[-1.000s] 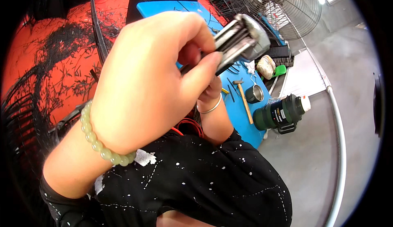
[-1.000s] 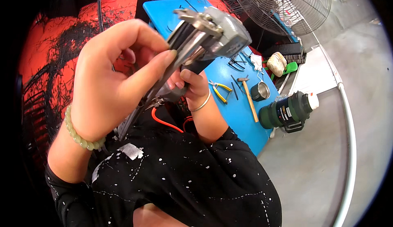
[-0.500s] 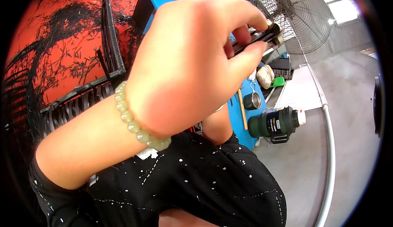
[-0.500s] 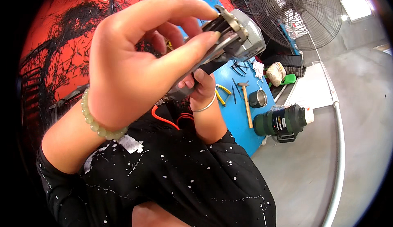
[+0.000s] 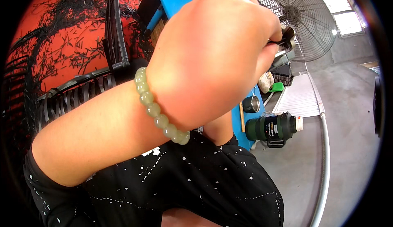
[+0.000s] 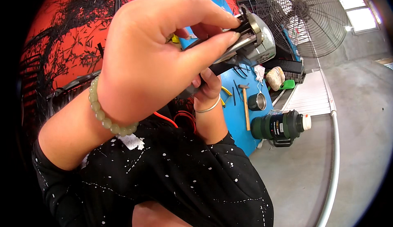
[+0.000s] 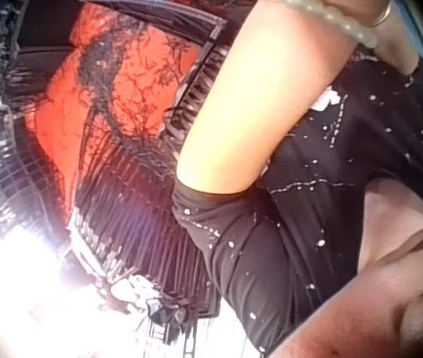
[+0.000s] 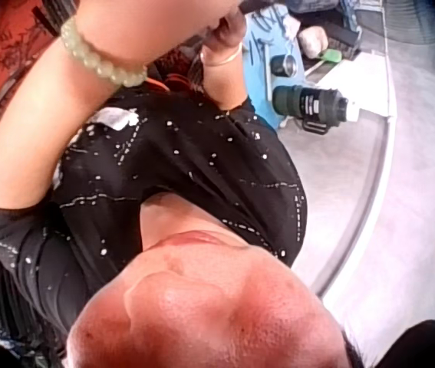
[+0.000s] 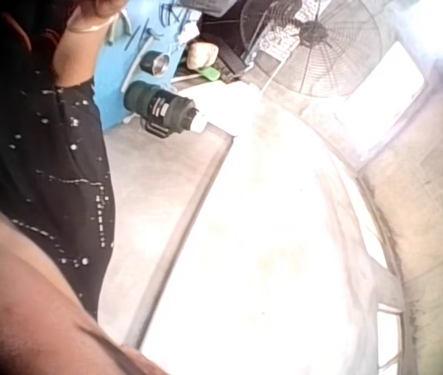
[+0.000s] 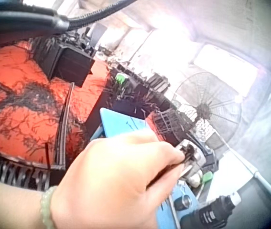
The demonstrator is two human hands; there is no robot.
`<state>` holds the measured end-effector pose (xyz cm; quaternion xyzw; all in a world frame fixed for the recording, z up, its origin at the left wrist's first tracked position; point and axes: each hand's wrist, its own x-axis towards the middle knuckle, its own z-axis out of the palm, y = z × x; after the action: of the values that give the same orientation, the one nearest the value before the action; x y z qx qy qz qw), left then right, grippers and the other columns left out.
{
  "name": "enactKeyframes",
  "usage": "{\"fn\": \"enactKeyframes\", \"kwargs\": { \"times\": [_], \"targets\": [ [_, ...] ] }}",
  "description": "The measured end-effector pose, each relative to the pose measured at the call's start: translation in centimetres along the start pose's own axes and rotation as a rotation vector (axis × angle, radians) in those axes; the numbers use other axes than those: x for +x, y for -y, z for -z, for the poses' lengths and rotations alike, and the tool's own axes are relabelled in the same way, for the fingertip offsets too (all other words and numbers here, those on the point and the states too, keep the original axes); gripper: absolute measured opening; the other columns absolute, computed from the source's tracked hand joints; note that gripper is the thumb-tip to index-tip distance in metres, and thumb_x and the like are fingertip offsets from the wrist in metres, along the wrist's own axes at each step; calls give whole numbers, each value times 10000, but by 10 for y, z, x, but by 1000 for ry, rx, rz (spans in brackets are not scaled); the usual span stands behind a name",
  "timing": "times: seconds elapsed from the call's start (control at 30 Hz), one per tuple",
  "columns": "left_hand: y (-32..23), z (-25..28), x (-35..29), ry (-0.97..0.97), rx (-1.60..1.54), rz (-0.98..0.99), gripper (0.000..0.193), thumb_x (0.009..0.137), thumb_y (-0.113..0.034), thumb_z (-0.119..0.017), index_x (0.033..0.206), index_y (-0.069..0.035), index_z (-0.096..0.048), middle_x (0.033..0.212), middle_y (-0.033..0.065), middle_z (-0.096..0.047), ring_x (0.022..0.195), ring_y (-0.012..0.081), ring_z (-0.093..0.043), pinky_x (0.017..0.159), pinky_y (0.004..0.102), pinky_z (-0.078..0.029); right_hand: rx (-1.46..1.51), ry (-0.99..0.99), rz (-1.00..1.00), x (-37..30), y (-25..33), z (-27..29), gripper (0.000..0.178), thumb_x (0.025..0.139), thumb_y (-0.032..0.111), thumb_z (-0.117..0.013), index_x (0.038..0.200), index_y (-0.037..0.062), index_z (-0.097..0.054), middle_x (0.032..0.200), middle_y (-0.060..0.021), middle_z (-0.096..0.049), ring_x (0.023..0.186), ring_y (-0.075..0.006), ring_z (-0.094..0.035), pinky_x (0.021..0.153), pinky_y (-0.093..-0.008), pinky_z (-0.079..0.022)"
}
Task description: The person assembles a black plastic chair by attaching a woven seat panel to the frame. They use a staple gun to secure the seat, then trim excess plastic strips with a knife and pliers. The person works on the chair while seated, manipulating the frame and tools with both hands.
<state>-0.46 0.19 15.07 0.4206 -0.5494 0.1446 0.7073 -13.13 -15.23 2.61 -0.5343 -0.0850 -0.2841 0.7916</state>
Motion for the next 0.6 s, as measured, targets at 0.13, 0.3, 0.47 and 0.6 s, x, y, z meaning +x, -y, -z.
{"fn": "enactKeyframes", "kwargs": {
  "times": [0.13,0.3,0.47,0.6],
  "targets": [
    [7,-9,5,64,68,77,94,766,-97,-700,798,-9,-705,773,164,-669,780,347,-667,697,434,-535,-10,-10,-2,0,0,1,398,921,292,-683,1188,14,-582,595,-9,-506,585,-142,-527,626,-294,-458],
    [8,-3,5,26,-181,142,99,771,-98,-708,833,-21,-721,765,145,-680,768,331,-673,696,423,-534,-22,-21,1,-1,1,-1,401,924,292,-680,1200,18,-582,594,-9,-505,585,-141,-523,630,-295,-455],
    [24,-23,0,-78,-43,11,99,772,-107,-724,836,-32,-728,765,121,-685,742,306,-670,688,407,-535,-51,-40,-1,0,6,-1,404,928,292,-677,1213,21,-582,593,-9,-504,585,-140,-520,633,-295,-452],
    [30,-21,-4,-101,38,-78,78,758,-104,-722,793,-36,-705,749,110,-663,720,298,-660,660,401,-528,-39,-45,5,5,0,0,406,931,292,-674,1223,24,-582,592,-10,-503,584,-139,-517,636,-296,-449]
  ]
}}
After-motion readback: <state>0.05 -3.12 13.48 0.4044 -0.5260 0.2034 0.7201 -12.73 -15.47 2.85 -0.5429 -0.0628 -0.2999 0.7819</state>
